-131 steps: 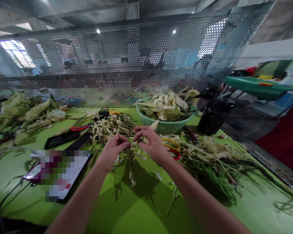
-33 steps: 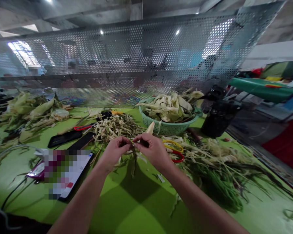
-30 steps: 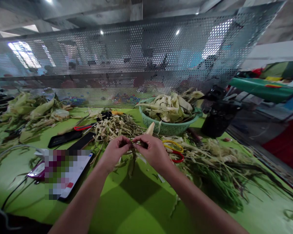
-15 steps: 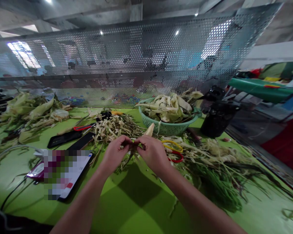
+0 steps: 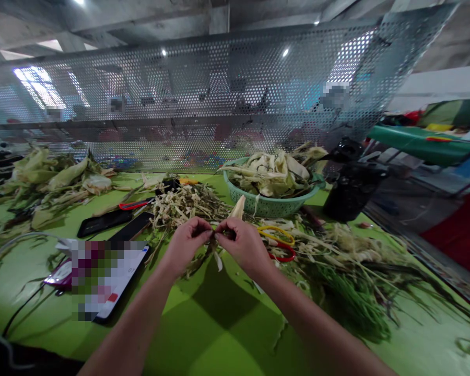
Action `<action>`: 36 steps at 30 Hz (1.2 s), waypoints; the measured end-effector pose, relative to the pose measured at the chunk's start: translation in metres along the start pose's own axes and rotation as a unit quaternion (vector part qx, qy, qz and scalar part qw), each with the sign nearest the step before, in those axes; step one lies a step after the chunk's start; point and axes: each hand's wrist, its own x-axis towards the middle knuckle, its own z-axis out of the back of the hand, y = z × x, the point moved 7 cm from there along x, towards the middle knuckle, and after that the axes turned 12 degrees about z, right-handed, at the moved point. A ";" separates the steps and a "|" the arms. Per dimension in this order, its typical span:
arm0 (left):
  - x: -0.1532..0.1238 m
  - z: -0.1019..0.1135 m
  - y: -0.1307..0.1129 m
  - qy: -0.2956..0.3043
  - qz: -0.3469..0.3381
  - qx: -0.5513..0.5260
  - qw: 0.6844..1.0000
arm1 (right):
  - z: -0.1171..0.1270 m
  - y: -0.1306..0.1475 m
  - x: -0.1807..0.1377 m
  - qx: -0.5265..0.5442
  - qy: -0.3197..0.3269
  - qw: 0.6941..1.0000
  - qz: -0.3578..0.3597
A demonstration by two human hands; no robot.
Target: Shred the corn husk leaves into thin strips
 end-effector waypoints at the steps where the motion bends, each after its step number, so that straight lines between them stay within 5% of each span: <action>1: 0.000 0.000 0.000 -0.002 -0.003 0.001 1.000 | 0.000 0.001 0.000 -0.010 0.003 1.000 0.004; 12: -0.001 0.001 -0.004 -0.009 -0.025 0.038 0.999 | 0.004 0.007 0.000 -0.046 -0.007 0.999 0.008; 19: 0.000 0.000 0.001 -0.013 -0.001 0.047 0.999 | 0.003 -0.001 0.000 0.035 -0.025 0.998 -0.048; 25: -0.010 0.000 -0.017 -0.072 -0.096 0.135 0.984 | 0.001 -0.004 -0.001 0.063 -0.026 0.995 -0.070; 36: -0.014 -0.001 -0.022 -0.122 -0.150 0.263 0.945 | 0.008 0.012 0.002 -0.076 -0.009 0.997 0.029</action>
